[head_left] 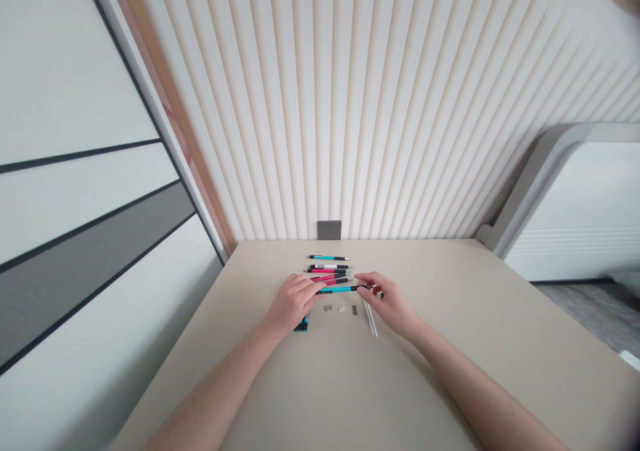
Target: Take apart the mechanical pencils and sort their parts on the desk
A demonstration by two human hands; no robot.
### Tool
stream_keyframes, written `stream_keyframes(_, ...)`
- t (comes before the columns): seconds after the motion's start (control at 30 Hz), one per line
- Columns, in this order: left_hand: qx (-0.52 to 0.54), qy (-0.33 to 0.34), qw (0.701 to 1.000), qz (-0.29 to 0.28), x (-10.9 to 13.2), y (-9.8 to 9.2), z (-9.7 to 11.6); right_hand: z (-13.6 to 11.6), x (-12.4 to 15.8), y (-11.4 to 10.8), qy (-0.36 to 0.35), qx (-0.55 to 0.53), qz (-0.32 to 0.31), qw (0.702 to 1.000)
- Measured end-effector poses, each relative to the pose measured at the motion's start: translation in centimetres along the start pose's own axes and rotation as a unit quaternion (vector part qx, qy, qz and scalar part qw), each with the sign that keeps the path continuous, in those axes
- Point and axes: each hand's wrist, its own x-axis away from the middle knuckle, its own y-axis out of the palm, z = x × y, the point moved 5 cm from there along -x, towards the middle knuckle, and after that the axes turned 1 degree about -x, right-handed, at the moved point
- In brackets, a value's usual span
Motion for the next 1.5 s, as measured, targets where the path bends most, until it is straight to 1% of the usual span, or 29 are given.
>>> stream_keyframes(0.13,0.003,0.006,1.0,-0.004,0.0,0.0,0.2,0.4,0.3,0.9,0.048,0.021,-0.061,0.997)
stream_keyframes(0.3,0.01,-0.003,1.0,-0.001,0.0,0.0,0.0,-0.5,0.3,0.6,0.015,0.014,-0.037,0.999)
stream_keyframes(0.43,0.008,0.005,1.0,-0.007,0.0,0.0,0.1,-0.6,0.3,0.9,0.024,0.023,-0.064,0.997)
stream_keyframes(0.6,0.005,0.008,1.0,-0.006,-0.1,-0.1,0.3,-0.9,0.5,1.0,-0.001,0.012,-0.053,0.999)
stream_keyframes(0.73,0.004,0.012,1.0,-0.007,-0.1,-0.1,0.3,-0.5,0.5,1.3,0.012,0.036,-0.079,0.996)
stream_keyframes(0.9,0.001,0.01,1.0,-0.006,-0.1,-0.1,0.3,-0.6,0.5,0.9,0.002,0.034,-0.044,0.998)
stream_keyframes(1.07,0.0,0.008,1.0,-0.008,-0.1,-0.2,0.4,-1.3,0.5,1.2,-0.045,0.076,-0.092,0.992)
stream_keyframes(1.17,-0.002,0.003,1.0,-0.009,-0.1,-0.1,0.2,-1.3,0.5,1.0,-0.059,0.099,-0.08,0.99)
stream_keyframes(1.37,-0.009,-0.042,0.999,0.026,0.2,0.0,-0.8,-0.2,0.2,0.0,-0.032,0.106,-0.056,0.992)
stream_keyframes(1.5,-0.015,-0.061,0.998,0.025,0.2,0.1,-1.2,0.7,-0.2,-0.7,-0.018,0.137,-0.045,0.989)
